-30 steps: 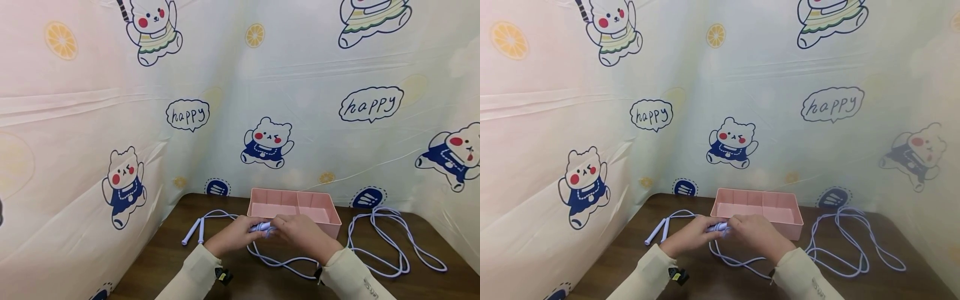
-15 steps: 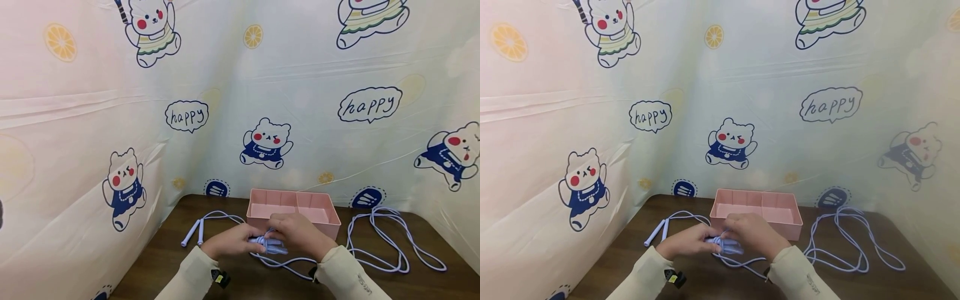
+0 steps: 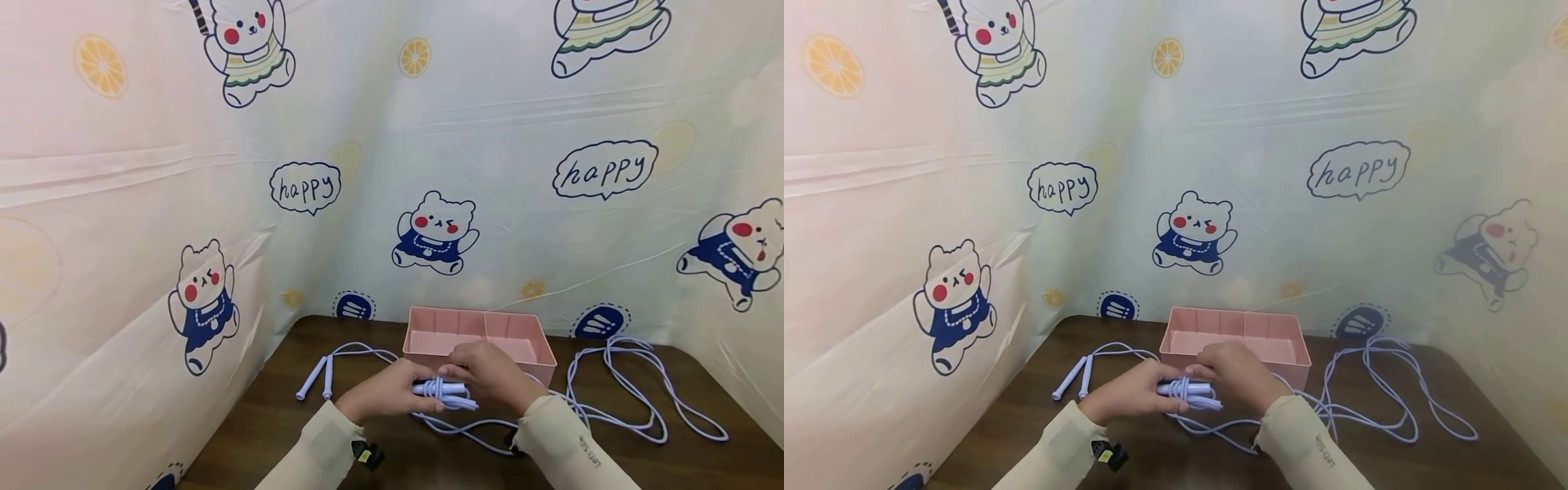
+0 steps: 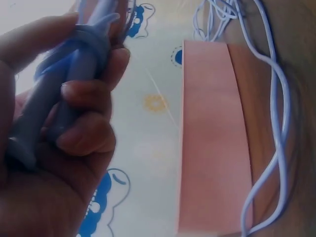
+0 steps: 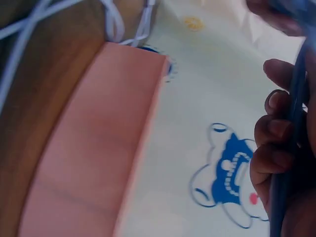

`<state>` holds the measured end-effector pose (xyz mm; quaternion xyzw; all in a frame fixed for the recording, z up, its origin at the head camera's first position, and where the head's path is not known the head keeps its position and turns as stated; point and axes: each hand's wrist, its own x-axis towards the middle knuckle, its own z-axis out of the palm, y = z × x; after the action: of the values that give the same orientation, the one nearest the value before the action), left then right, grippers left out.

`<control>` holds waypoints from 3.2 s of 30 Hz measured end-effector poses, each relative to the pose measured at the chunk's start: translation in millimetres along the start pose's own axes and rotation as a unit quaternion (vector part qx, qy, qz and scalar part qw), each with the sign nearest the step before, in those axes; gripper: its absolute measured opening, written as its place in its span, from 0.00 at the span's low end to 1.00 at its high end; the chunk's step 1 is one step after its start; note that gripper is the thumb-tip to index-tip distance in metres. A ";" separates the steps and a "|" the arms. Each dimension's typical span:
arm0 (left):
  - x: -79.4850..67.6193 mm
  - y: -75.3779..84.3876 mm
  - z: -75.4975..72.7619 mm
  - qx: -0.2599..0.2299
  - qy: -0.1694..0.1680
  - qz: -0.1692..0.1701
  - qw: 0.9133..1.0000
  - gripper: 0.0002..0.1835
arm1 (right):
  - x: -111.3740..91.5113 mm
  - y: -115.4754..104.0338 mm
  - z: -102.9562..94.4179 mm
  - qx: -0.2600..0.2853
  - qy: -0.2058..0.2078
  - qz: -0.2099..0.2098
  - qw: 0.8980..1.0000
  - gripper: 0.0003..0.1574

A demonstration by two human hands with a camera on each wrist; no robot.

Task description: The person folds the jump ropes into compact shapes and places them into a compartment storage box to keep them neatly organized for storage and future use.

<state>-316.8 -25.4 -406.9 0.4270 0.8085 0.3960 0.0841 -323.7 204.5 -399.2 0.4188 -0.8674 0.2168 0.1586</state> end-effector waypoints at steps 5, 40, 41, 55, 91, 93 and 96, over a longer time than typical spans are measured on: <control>1.0 0.9 -0.8 -0.007 0.063 -0.026 0.998 0.14 | -3.6 7.3 10.8 -0.017 -0.012 0.037 0.999 0.05; 3.0 -2.5 -7.1 0.027 0.186 -0.057 0.981 0.12 | -12.0 -16.2 28.1 -0.114 -0.018 -0.038 0.993 0.07; 2.7 -2.9 -7.2 0.029 0.183 -0.063 0.981 0.12 | -12.5 -16.3 27.9 -0.120 -0.012 -0.042 0.992 0.07; 5.8 -2.3 -11.9 0.109 0.066 -0.067 0.990 0.12 | -9.9 -26.8 -11.9 -0.258 0.033 -0.146 0.955 0.10; 1.2 10.9 1.4 0.127 0.015 0.026 0.991 0.11 | 6.9 -12.2 -37.9 -0.131 0.038 -0.151 0.979 0.17; -0.2 11.8 1.0 0.121 0.021 0.019 0.992 0.11 | 6.9 -10.6 -35.5 -0.117 0.049 -0.139 0.982 0.17; -0.8 13.9 0.1 0.118 0.019 0.011 0.993 0.12 | 6.2 -7.5 -33.2 -0.099 0.062 -0.109 0.987 0.15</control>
<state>-307.6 -21.5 -397.2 0.4352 0.8463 0.3071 0.0132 -318.3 213.2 -366.2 0.4786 -0.8223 0.1368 0.2759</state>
